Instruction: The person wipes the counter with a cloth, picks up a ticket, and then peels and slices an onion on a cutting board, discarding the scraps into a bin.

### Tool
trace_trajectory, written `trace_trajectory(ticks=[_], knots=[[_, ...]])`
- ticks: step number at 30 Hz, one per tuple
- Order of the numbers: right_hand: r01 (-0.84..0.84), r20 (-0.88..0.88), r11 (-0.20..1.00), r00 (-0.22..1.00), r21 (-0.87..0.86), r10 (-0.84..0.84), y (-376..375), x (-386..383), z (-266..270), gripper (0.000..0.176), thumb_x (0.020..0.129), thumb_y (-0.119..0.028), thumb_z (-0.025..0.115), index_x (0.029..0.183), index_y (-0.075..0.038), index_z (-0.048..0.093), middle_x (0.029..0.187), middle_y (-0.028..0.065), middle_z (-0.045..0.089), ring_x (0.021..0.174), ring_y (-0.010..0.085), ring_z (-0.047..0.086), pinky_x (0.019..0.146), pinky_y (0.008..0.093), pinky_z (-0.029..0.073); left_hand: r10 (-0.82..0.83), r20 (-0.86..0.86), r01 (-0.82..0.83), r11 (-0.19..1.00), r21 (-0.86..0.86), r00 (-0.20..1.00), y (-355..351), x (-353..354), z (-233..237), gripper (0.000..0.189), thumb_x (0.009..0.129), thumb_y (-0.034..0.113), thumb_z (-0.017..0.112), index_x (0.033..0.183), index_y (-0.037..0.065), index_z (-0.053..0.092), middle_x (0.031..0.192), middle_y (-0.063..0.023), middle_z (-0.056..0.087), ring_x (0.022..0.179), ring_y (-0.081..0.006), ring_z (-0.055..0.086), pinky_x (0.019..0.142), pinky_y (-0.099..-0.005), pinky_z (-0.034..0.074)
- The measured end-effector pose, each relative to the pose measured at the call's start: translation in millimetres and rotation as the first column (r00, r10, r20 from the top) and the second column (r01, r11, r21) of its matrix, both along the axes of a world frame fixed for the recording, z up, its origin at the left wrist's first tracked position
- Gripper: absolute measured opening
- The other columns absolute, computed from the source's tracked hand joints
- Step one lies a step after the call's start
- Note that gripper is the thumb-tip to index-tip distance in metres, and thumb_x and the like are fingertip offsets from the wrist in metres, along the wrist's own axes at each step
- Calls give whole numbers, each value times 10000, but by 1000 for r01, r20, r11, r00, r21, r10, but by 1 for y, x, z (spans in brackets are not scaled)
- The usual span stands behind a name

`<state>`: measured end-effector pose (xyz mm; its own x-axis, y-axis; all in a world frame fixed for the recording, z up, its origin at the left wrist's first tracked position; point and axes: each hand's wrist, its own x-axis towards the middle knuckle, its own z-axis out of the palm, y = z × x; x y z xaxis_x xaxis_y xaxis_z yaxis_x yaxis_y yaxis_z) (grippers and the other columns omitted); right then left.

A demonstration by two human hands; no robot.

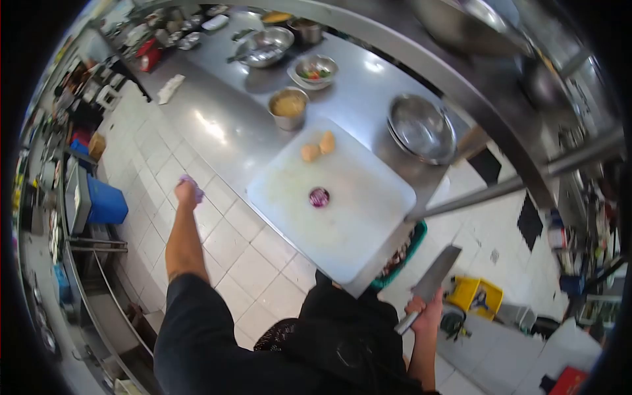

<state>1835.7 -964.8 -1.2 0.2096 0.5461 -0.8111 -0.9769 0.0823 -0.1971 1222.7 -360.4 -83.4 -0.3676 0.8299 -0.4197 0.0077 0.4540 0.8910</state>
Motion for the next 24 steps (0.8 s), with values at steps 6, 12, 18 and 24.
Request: trace_trajectory(ticks=[6,12,18,24], knots=[[-81,22,997,996,-1,81,12,6,11,598,1046,-732,402,1023,-158,566,609,-34,323,528,123,320,532,310,312,-70,-525,344,826,446,848,-144,130,58,304,1008,109,582,1291,21,651,995,-76,648,812,-185,628,695,-321,521],[-171,34,979,985,112,168,37,30,11,596,1035,-749,411,1051,-172,557,601,-44,325,530,105,320,550,298,326,-223,-954,745,667,0,200,-314,315,100,444,932,73,621,1373,31,601,1260,-237,592,1048,-438,642,841,-532,585],[-246,2,950,968,194,250,30,66,-4,593,1023,-761,424,1051,-187,570,585,-44,325,521,109,337,539,309,343,-521,-789,857,514,15,326,-429,441,65,458,923,19,543,1375,-34,595,1390,-343,556,1191,-496,634,1019,-557,534],[-379,55,907,925,183,376,18,127,6,612,1010,-789,414,1022,-196,565,593,-44,343,513,118,349,532,314,352,-577,-202,605,692,394,791,-419,503,80,214,980,26,535,1164,3,643,1019,-156,655,960,-277,649,895,-420,526]])
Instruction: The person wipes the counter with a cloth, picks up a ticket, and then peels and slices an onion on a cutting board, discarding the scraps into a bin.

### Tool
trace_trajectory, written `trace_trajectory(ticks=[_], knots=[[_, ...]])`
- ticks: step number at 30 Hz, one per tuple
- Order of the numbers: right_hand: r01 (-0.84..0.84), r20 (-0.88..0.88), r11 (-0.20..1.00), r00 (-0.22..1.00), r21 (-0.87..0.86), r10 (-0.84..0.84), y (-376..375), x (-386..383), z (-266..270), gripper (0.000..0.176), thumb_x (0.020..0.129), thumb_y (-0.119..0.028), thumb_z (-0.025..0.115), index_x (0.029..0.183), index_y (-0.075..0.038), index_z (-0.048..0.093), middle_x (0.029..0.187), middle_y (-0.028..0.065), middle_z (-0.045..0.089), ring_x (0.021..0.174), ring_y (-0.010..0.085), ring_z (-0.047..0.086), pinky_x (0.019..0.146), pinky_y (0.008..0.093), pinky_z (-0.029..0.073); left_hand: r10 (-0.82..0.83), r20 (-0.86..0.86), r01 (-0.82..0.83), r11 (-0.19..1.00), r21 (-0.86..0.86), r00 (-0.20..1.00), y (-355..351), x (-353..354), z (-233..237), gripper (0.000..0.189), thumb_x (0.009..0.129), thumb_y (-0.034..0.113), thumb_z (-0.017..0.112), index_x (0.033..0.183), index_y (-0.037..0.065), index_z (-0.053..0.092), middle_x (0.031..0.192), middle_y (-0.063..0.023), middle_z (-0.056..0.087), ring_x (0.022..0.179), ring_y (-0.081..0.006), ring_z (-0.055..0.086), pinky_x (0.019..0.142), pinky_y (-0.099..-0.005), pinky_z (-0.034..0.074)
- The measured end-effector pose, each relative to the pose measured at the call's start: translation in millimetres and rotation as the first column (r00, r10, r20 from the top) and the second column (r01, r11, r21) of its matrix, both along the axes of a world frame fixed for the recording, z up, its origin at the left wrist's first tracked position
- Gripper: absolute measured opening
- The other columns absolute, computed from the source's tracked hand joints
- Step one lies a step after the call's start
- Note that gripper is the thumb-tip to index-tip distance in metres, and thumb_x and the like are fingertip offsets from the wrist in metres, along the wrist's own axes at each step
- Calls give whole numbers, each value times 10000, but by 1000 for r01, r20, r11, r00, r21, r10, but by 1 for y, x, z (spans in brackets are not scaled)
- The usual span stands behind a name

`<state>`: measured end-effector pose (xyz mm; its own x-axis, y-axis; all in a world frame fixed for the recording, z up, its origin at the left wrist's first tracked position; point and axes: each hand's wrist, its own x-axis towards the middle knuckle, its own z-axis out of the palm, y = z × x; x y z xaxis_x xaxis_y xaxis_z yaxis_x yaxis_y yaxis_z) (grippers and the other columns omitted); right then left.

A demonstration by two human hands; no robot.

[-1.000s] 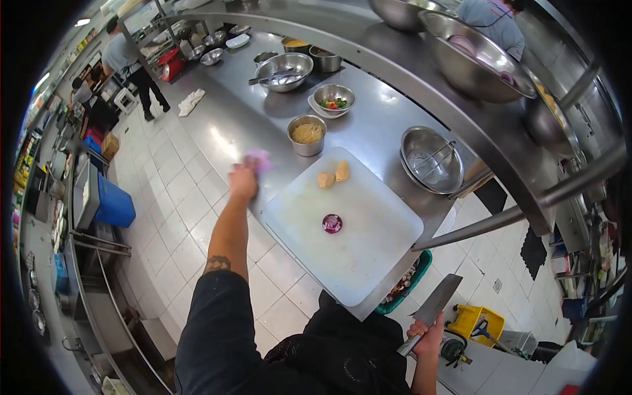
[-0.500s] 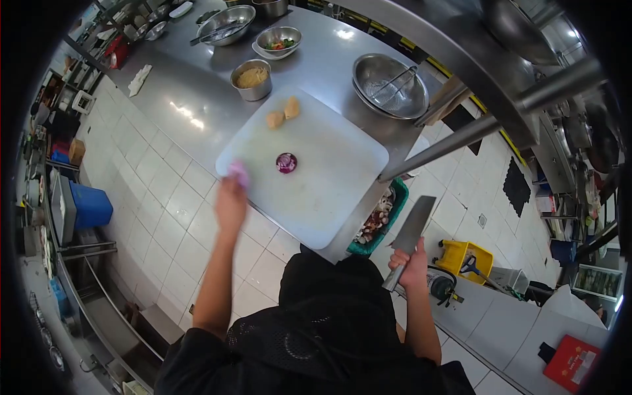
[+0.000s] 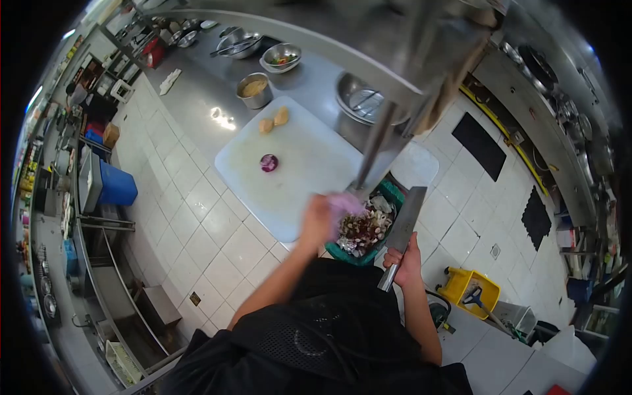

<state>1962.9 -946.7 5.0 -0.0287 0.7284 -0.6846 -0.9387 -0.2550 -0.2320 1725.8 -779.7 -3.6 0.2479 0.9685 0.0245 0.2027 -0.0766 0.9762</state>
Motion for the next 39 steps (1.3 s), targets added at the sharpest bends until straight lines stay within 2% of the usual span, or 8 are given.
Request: trace_trajectory(ticks=[4,7,9,17,20,28,34,39], knots=[[-104,-162,994,981,26,107,-24,41,-29,657,974,-829,427,1043,-191,569,612,-34,362,515,123,355,538,317,355,426,-631,-227,899,374,649,58,-74,12,316,977,92,581,1256,-33,665,1083,-244,658,1036,-419,676,842,-508,560],[-176,-122,977,974,123,191,-25,54,-13,679,985,-825,400,1079,-169,548,595,-39,342,515,116,349,539,303,353,294,-622,-85,936,343,726,-1,-3,-5,337,961,92,582,1262,-27,677,1148,-255,668,1088,-457,665,909,-529,556],[-209,-122,972,968,103,221,-26,59,-15,695,988,-828,382,1091,-162,554,591,-34,350,516,118,360,545,306,373,-152,-446,55,973,-224,882,-48,43,-39,307,934,81,589,1198,6,727,1223,-246,695,1139,-456,668,1004,-477,535],[-364,101,931,926,-24,364,-16,71,-3,722,1005,-826,324,1070,-150,570,566,-32,360,496,124,383,529,307,387,87,-273,1,951,308,958,-110,140,67,478,936,-33,555,1382,119,638,1315,-196,602,1030,-424,648,903,-469,558],[-409,-9,911,912,50,410,-18,75,-28,696,1028,-794,317,1098,-157,586,511,-48,313,448,118,360,496,298,349,-231,-648,572,725,383,726,-129,145,41,519,868,19,614,1363,165,666,1391,-134,606,1126,-388,611,957,-459,571],[-260,109,953,963,155,245,-33,98,30,720,1004,-819,330,1130,-161,593,528,-49,325,450,106,319,486,295,318,13,-359,31,993,114,933,-94,78,-69,604,855,-22,633,1429,165,646,1403,-186,574,1073,-394,644,966,-462,541],[-269,30,957,963,110,267,-13,68,8,739,988,-837,340,1098,-150,589,527,-50,335,445,101,344,479,290,332,-156,-460,401,766,503,874,-114,119,20,637,879,-24,631,1490,148,577,1400,-229,562,1105,-429,630,972,-486,541],[-291,105,944,955,154,278,-19,56,22,691,1022,-796,333,1080,-145,558,544,-31,351,450,115,369,479,293,333,-297,-448,349,936,37,844,-91,56,-62,498,919,-4,607,1408,88,628,1303,-228,602,1165,-412,605,1031,-462,509]])
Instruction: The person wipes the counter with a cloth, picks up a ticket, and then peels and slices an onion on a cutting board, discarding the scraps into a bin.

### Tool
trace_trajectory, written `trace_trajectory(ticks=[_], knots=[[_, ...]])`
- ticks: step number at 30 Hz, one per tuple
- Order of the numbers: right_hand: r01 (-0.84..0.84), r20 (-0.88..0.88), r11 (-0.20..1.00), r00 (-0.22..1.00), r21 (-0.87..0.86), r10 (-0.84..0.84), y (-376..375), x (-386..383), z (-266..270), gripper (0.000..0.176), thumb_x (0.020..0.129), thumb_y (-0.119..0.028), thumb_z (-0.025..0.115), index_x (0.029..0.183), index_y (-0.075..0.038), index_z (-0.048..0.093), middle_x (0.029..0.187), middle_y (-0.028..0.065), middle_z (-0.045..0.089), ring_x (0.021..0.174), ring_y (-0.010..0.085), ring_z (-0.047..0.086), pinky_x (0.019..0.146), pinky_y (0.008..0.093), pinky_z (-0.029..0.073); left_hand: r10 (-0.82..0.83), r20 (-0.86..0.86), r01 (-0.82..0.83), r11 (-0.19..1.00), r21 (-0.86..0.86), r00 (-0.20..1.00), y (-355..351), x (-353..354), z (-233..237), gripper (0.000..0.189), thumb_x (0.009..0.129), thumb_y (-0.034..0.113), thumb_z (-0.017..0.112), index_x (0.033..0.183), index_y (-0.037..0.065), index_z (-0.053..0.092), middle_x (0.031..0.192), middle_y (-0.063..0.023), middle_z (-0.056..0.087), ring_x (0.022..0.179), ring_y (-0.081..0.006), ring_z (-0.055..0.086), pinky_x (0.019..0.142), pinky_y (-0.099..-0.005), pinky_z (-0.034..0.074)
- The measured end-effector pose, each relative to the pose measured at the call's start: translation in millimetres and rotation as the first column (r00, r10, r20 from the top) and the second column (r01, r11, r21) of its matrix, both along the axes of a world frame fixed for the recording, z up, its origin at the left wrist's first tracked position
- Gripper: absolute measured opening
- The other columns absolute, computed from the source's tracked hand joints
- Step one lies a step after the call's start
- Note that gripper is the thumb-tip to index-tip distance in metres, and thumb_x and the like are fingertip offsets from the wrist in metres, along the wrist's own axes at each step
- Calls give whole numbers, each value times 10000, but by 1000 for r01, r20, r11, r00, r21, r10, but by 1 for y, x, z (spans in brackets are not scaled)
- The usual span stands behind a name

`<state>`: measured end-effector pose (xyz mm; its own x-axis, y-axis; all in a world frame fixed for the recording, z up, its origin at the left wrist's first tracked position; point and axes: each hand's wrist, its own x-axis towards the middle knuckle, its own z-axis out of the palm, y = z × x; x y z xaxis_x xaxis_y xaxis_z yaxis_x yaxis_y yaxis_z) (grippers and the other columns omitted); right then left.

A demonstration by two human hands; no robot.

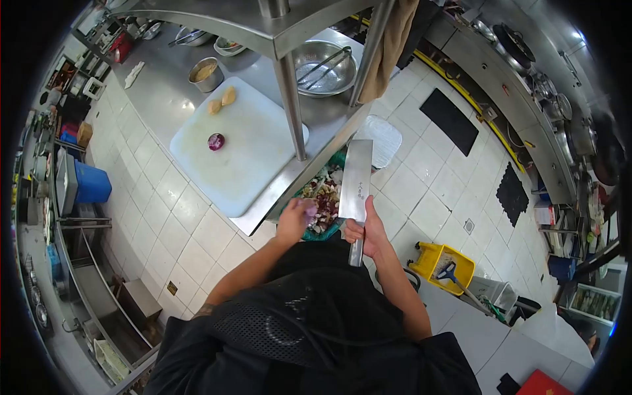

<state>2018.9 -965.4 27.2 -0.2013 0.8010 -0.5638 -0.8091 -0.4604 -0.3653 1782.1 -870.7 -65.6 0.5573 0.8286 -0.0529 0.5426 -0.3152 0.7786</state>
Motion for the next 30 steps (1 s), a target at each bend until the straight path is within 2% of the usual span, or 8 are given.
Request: trace_trajectory(ticks=[2,4,5,7,16,19,25,30], knots=[[-32,336,994,939,-108,67,4,0,-8,590,1078,-648,463,1406,-158,484,625,-23,440,491,116,394,541,306,413,106,93,-102,994,-44,990,3,-5,-6,463,934,-6,591,1391,55,629,1270,-223,608,1163,-401,609,1036,-441,502],[-224,964,974,262,24,36,3,5,-83,594,1051,-399,630,1511,-115,385,706,70,610,556,216,586,610,403,515,198,172,-185,978,-93,965,6,-7,1,430,949,-8,575,1374,22,631,1237,-217,613,1160,-389,613,1040,-419,495],[-202,964,979,263,23,32,2,2,-80,594,1051,-399,630,1511,-115,385,706,70,610,556,216,586,610,403,515,197,213,-183,979,-86,957,5,-4,7,423,961,-16,561,1379,3,619,1228,-214,610,1155,-384,618,1038,-409,492],[-297,905,903,-383,-312,187,0,1,-59,758,950,-190,668,1586,-77,272,830,205,711,722,375,717,711,511,563,194,259,-178,980,-85,946,2,-3,22,416,972,-23,547,1384,-16,608,1220,-210,607,1149,-378,623,1035,-398,490],[-500,801,739,-592,-452,89,-4,13,-30,374,894,-118,623,1227,-56,464,849,227,731,829,429,738,762,561,565,-37,311,-1,993,119,950,-11,-3,86,397,954,-19,599,1345,45,623,1297,-200,614,1139,-402,640,999,-426,526],[-543,818,710,-570,-448,80,-2,10,-24,354,886,-132,636,1198,-40,497,854,218,734,838,424,736,768,552,566,-410,-90,419,872,251,908,-13,21,97,455,876,42,649,1305,185,691,1401,-104,601,1149,-371,616,966,-456,558],[-635,839,654,-544,-411,-1,-17,15,-17,290,852,-165,678,1087,-59,545,859,195,736,843,429,723,764,540,562,-528,-229,575,730,370,818,-1,43,72,455,822,63,666,1254,189,733,1388,-69,607,1152,-369,599,954,-445,564],[-694,818,559,-573,-454,-47,-23,25,-1,246,826,-182,723,1023,-75,622,858,186,737,851,406,733,767,527,574,-435,-350,450,892,-41,830,67,39,39,455,844,73,651,1275,197,731,1359,-101,612,1186,-390,600,973,-474,558]])
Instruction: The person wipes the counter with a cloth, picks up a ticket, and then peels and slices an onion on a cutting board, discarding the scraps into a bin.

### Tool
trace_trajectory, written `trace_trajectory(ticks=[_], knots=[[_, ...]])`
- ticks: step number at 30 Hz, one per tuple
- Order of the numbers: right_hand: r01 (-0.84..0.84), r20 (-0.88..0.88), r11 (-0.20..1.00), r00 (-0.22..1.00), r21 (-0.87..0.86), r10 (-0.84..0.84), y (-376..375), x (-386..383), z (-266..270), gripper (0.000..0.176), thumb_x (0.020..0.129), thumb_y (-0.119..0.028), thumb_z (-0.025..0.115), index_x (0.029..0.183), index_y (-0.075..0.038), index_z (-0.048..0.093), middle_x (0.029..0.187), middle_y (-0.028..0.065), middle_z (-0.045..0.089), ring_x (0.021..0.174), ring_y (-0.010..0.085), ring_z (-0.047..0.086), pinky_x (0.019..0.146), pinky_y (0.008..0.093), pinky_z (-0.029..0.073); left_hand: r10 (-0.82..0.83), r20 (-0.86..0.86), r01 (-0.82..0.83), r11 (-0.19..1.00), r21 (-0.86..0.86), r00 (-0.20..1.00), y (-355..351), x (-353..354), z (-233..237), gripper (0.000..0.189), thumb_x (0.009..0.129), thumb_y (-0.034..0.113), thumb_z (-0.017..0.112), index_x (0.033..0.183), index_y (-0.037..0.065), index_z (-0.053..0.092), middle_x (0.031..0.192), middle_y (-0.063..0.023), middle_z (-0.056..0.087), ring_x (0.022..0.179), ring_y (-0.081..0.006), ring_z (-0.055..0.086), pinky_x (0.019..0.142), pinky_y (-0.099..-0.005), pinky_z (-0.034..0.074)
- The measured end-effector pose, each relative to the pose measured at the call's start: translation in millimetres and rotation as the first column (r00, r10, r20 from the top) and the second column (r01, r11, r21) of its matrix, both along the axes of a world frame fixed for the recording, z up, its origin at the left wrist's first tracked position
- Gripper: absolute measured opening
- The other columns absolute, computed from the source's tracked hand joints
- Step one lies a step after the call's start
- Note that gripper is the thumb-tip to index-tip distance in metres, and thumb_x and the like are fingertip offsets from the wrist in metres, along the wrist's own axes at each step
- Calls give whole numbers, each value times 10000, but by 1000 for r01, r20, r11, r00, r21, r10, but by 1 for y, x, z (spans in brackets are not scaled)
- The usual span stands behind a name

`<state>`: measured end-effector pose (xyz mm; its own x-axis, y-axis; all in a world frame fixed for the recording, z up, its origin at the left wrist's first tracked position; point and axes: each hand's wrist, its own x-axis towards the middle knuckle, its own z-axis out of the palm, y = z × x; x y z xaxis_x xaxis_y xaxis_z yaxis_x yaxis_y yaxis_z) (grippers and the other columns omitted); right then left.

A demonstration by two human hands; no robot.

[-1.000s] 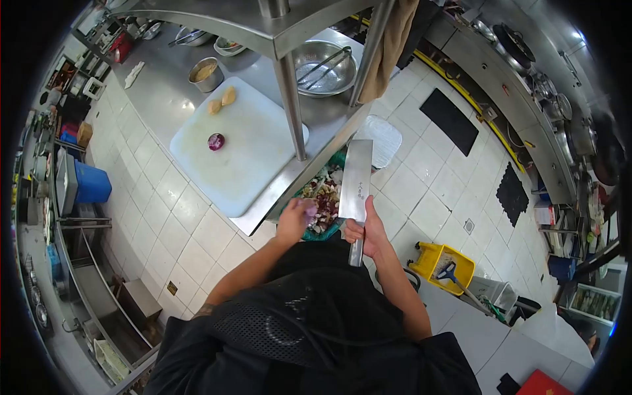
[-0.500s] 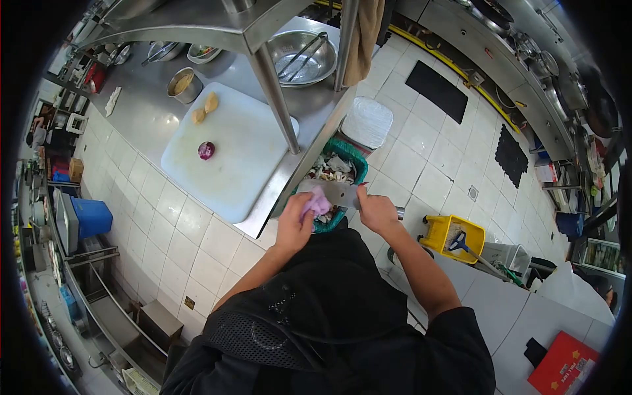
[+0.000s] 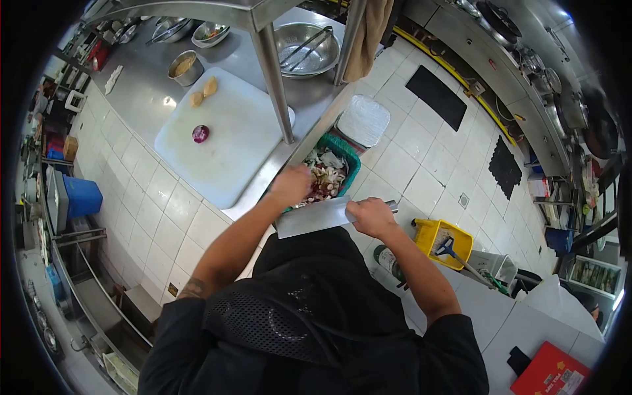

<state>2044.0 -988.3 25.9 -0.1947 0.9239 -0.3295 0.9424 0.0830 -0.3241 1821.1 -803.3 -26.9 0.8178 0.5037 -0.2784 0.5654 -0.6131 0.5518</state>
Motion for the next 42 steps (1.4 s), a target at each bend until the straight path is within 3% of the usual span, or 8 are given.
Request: trace_trajectory(ticks=[8,12,14,22,27,34,37,42], knots=[[5,-31,1000,999,-13,-5,13,5,-12,205,807,-162,705,991,-82,664,855,169,739,856,397,732,773,521,582,211,319,-285,936,208,924,-64,29,59,483,891,97,619,1358,195,695,1366,-126,593,1206,-410,606,966,-499,565],[-61,21,997,998,-54,63,9,6,-11,173,809,-161,695,964,-86,671,865,162,744,856,389,729,790,514,580,-104,181,67,978,200,978,-79,14,39,460,895,107,619,1339,184,712,1400,-150,586,1210,-423,612,992,-494,563],[-103,52,994,993,-29,105,-3,4,-10,182,813,-162,685,974,-78,680,862,164,745,843,394,732,797,511,587,-149,-379,199,975,95,913,-38,-8,4,487,895,94,629,1372,165,696,1401,-157,601,1156,-388,646,983,-461,561],[141,114,985,982,95,-152,-43,26,-1,132,837,-142,655,944,-65,638,843,173,741,810,384,731,794,491,571,597,497,-666,744,-50,629,-81,-6,54,341,957,120,591,1273,131,720,1323,-234,634,1185,-436,632,1003,-509,530],[244,72,958,964,154,-257,-53,17,-3,161,819,-121,663,957,-54,613,834,171,731,792,375,729,794,484,569,-213,168,164,950,266,963,-141,29,52,595,835,66,637,1410,220,642,1484,-102,544,1166,-403,587,1011,-472,545],[358,-18,904,931,232,-364,-102,65,-22,178,777,-132,715,902,-99,593,764,149,693,730,409,696,684,529,538,455,-176,-454,890,52,873,-95,-67,-47,454,913,68,629,1354,149,703,1361,-171,659,1037,-381,681,976,-479,555],[446,-176,869,892,211,-416,-107,72,-18,304,768,-190,820,831,-79,545,695,181,650,694,435,670,629,519,515,860,-68,-615,304,-727,505,-120,-133,-56,484,973,5,520,1450,11,604,1277,-151,701,1072,-278,710,946,-391,569],[535,-376,838,803,111,-463,-79,-1,-9,451,797,-346,892,944,-93,548,754,135,658,711,393,684,674,482,536,973,-232,-274,-224,-935,-1,-155,-196,-44,430,1063,116,443,1454,-4,573,1189,-167,733,1012,-246,718,909,-377,591]])
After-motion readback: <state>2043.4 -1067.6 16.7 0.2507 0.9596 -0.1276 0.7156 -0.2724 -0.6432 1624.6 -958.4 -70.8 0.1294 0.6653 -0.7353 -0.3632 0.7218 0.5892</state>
